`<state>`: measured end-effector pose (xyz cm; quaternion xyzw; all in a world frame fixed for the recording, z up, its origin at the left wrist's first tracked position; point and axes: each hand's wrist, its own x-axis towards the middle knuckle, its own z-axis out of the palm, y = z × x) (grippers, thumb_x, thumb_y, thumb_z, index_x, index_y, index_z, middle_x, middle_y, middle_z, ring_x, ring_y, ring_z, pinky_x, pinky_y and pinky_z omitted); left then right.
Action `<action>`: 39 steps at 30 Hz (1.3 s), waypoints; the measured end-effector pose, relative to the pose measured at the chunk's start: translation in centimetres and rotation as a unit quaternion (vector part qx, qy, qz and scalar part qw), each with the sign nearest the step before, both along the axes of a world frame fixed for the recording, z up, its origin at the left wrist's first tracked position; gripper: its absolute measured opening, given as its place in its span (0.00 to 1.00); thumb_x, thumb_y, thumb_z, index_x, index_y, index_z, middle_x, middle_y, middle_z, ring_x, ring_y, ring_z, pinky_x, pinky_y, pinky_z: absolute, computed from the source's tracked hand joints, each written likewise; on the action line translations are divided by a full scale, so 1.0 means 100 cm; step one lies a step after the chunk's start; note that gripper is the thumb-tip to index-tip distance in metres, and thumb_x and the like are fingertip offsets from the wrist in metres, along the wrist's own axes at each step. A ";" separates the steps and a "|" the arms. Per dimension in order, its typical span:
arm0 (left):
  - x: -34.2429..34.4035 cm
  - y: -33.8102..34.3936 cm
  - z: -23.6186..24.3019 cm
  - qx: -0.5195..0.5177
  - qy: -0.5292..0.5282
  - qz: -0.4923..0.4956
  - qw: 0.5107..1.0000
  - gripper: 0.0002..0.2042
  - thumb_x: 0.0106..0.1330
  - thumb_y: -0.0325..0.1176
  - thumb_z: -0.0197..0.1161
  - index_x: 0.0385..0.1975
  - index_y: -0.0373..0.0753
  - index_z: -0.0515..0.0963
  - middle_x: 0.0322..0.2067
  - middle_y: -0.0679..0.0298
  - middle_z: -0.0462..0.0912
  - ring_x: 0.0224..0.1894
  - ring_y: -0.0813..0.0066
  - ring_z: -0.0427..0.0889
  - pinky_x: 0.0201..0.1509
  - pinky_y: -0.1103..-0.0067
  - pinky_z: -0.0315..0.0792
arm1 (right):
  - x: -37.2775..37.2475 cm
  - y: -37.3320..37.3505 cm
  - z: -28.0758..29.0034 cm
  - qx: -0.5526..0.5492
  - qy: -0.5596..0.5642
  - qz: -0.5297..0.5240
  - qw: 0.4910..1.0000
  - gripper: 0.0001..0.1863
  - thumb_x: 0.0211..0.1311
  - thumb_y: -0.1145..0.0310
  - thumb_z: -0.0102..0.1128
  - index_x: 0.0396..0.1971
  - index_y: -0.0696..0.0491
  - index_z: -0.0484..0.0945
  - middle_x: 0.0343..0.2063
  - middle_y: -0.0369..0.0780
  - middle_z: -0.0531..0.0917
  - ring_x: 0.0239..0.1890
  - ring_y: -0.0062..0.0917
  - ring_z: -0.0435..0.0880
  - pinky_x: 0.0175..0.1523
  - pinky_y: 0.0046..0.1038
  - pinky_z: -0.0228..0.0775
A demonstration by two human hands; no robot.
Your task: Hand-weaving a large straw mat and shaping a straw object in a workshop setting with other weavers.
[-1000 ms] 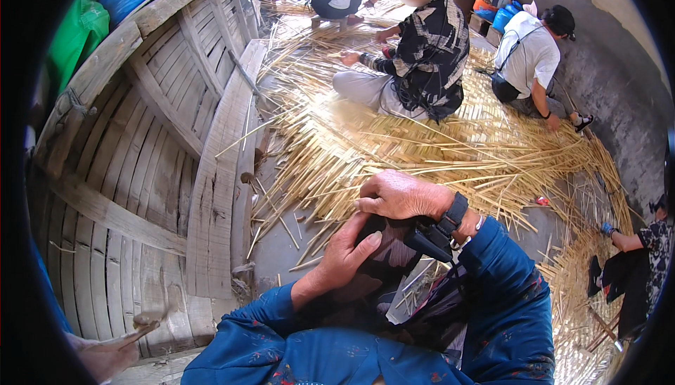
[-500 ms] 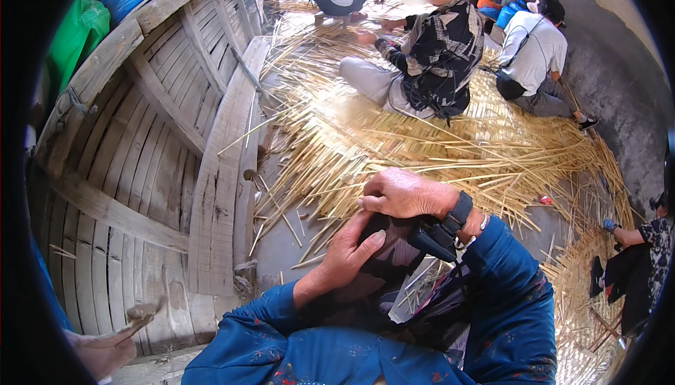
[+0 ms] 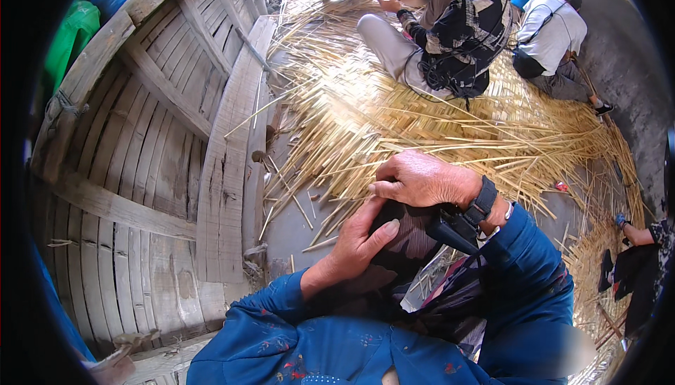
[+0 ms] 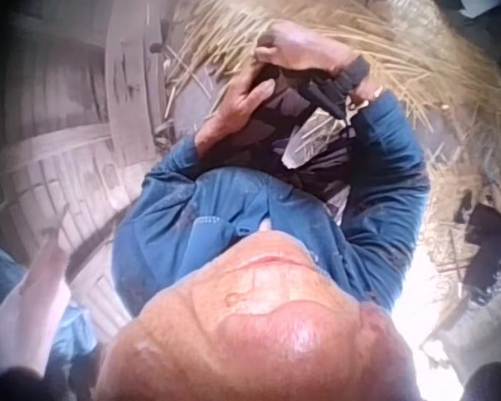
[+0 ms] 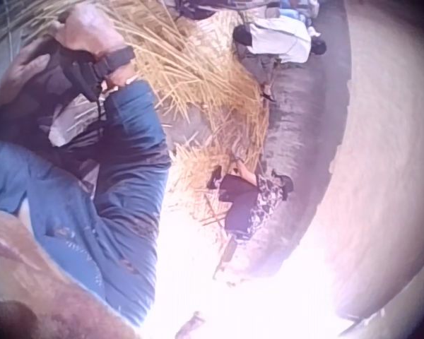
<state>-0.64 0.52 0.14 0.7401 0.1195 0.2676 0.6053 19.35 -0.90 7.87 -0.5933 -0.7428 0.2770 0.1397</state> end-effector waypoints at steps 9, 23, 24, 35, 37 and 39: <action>0.000 0.002 -0.002 -0.023 -0.005 -0.003 1.000 0.32 0.72 0.40 0.56 0.70 0.27 0.57 0.66 0.47 0.68 0.69 0.62 0.66 0.72 0.72 0.58 | 0.001 0.000 0.000 -0.003 0.030 -0.011 0.999 0.19 0.62 0.58 0.55 0.31 0.60 0.84 0.28 0.56 0.83 0.35 0.51 0.84 0.44 0.46 0.75; 0.000 0.003 0.000 -0.019 0.005 -0.003 1.000 0.32 0.71 0.39 0.55 0.70 0.28 0.58 0.67 0.51 0.66 0.71 0.63 0.62 0.74 0.71 0.53 | 0.003 0.002 -0.006 0.016 0.058 0.004 0.998 0.20 0.63 0.59 0.54 0.29 0.63 0.83 0.27 0.56 0.83 0.33 0.52 0.83 0.43 0.46 0.74; 0.000 0.003 0.000 -0.022 0.004 -0.005 1.000 0.32 0.71 0.39 0.55 0.70 0.28 0.58 0.67 0.51 0.66 0.71 0.63 0.62 0.74 0.71 0.53 | 0.003 0.003 -0.006 0.019 0.059 0.004 0.998 0.20 0.63 0.59 0.54 0.29 0.63 0.83 0.27 0.56 0.83 0.33 0.52 0.83 0.43 0.46 0.74; 0.001 0.006 -0.001 -0.028 -0.011 -0.012 0.999 0.33 0.72 0.40 0.57 0.71 0.27 0.57 0.66 0.50 0.67 0.70 0.63 0.64 0.72 0.72 0.57 | 0.003 0.003 -0.005 0.013 0.067 0.007 0.998 0.19 0.62 0.60 0.53 0.30 0.63 0.83 0.27 0.56 0.83 0.33 0.51 0.84 0.42 0.46 0.75; 0.001 0.006 0.000 -0.033 -0.011 -0.012 0.999 0.33 0.72 0.40 0.57 0.71 0.27 0.57 0.66 0.50 0.68 0.69 0.64 0.65 0.72 0.72 0.57 | 0.003 0.003 -0.004 0.011 0.070 0.007 0.997 0.19 0.62 0.60 0.53 0.31 0.63 0.83 0.27 0.56 0.83 0.33 0.50 0.84 0.42 0.45 0.75; 0.001 0.005 0.001 -0.041 -0.011 -0.012 0.999 0.33 0.72 0.40 0.57 0.70 0.27 0.57 0.65 0.50 0.68 0.69 0.64 0.65 0.72 0.72 0.57 | 0.003 0.003 -0.004 0.010 0.069 0.007 0.998 0.19 0.62 0.60 0.53 0.31 0.63 0.83 0.27 0.56 0.83 0.33 0.50 0.84 0.42 0.45 0.75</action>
